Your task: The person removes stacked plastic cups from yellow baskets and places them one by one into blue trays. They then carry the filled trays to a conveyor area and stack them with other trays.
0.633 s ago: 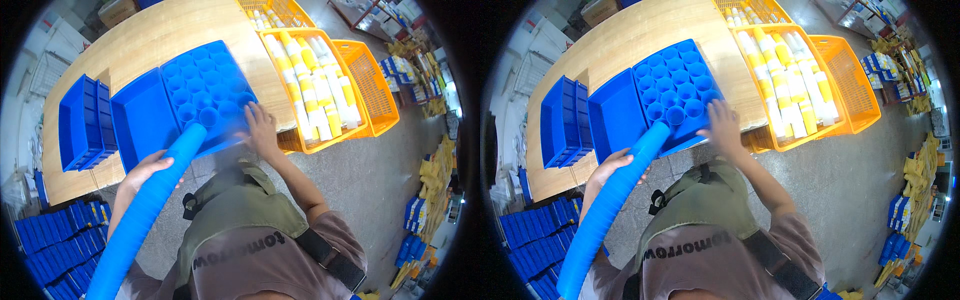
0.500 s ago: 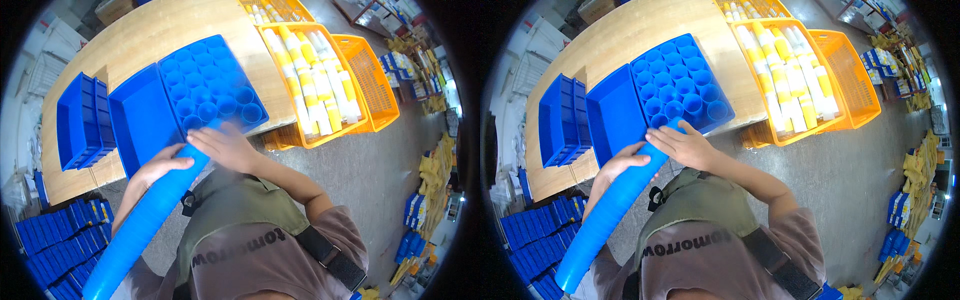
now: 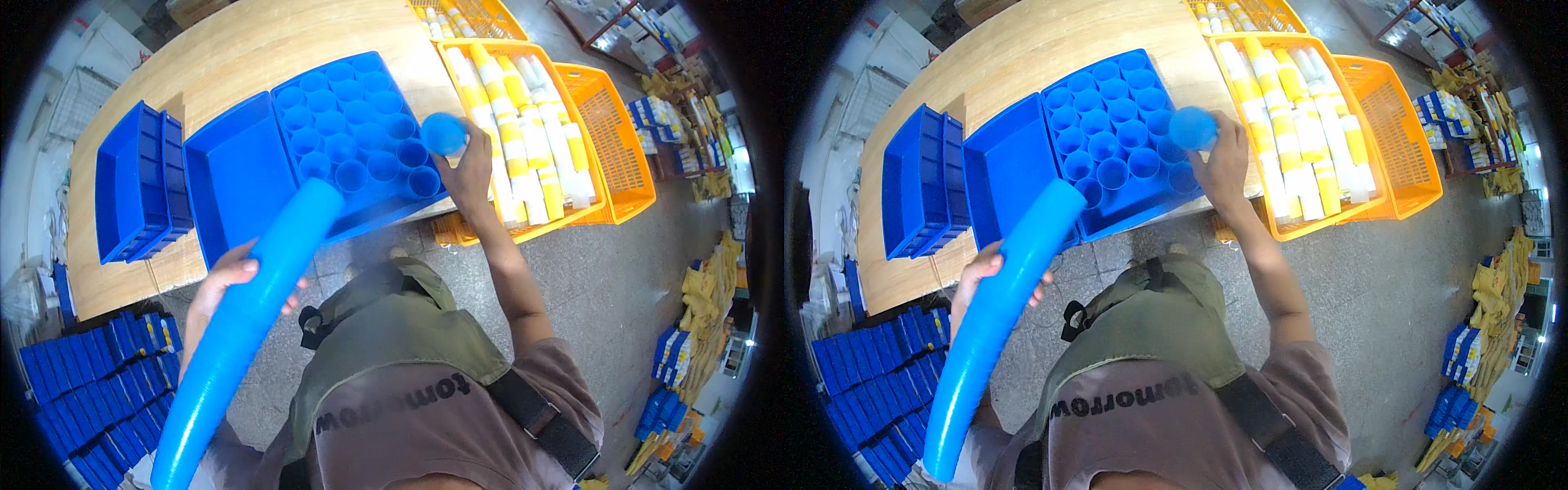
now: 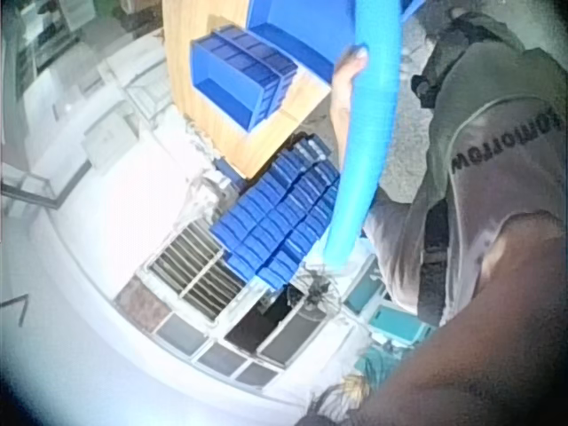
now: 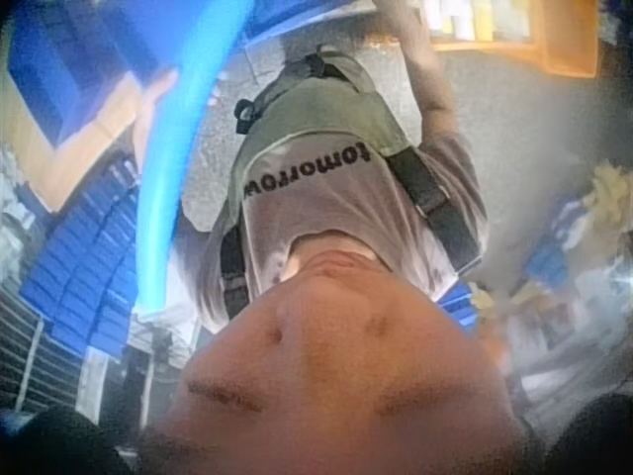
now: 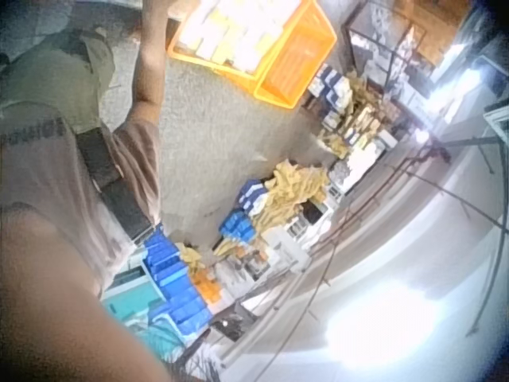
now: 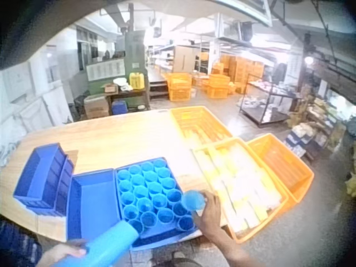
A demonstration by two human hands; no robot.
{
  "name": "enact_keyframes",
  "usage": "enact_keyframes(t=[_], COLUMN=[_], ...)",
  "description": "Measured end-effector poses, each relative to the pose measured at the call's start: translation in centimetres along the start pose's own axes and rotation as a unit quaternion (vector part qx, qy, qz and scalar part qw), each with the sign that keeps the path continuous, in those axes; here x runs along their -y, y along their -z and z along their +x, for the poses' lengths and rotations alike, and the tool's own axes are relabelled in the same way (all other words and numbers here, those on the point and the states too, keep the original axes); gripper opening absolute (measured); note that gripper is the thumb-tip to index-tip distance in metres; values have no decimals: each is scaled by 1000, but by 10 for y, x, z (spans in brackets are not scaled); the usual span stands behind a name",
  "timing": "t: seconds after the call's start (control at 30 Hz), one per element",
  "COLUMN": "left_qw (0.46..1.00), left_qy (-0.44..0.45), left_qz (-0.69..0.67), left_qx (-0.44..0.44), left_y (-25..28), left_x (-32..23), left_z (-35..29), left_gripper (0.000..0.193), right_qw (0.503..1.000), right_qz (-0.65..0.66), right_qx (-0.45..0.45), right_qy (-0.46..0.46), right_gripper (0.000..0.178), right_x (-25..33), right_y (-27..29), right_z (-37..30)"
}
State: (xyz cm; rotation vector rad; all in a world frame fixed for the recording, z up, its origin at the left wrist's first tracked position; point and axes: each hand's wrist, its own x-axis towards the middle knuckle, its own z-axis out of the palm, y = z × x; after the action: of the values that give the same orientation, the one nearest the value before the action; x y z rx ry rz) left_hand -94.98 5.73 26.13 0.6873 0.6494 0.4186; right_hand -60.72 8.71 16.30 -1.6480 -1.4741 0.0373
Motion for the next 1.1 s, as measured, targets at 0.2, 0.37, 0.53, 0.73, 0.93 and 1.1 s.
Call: enact_keyframes(t=[0.2, 0.37, 0.53, 0.73, 0.93, 1.1], left_qw=[957, 952, 996, 968, 925, 987], left_qy=[157, 121, 54, 61, 137, 27], left_qz=[119, 235, -74, 63, 269, 88], left_qx=[-212, -152, -23, -236, -231, -135], left_y=[24, 21, 15, 23, 22, 14], left_x=[11, 23, 30, 25, 35, 45], left_z=[-1, 7, 12, -23, -15, -22], left_gripper=[73, 87, 74, 86, 91, 84], right_qw=[976, 928, 950, 941, 909, 902], right_qz=[-18, 93, -50, 256, 72, 96], right_qx=[206, 273, 170, 211, 283, 166], right_qy=[64, 234, 256, -69, 296, 388], right_gripper=[85, 89, 40, 82, 76, 40], right_x=[-25, 59, 78, -7, 72, 92], right_y=[-45, -23, -39, -70, -36, -41], right_z=[-73, -72, -50, -59, -73, -54])
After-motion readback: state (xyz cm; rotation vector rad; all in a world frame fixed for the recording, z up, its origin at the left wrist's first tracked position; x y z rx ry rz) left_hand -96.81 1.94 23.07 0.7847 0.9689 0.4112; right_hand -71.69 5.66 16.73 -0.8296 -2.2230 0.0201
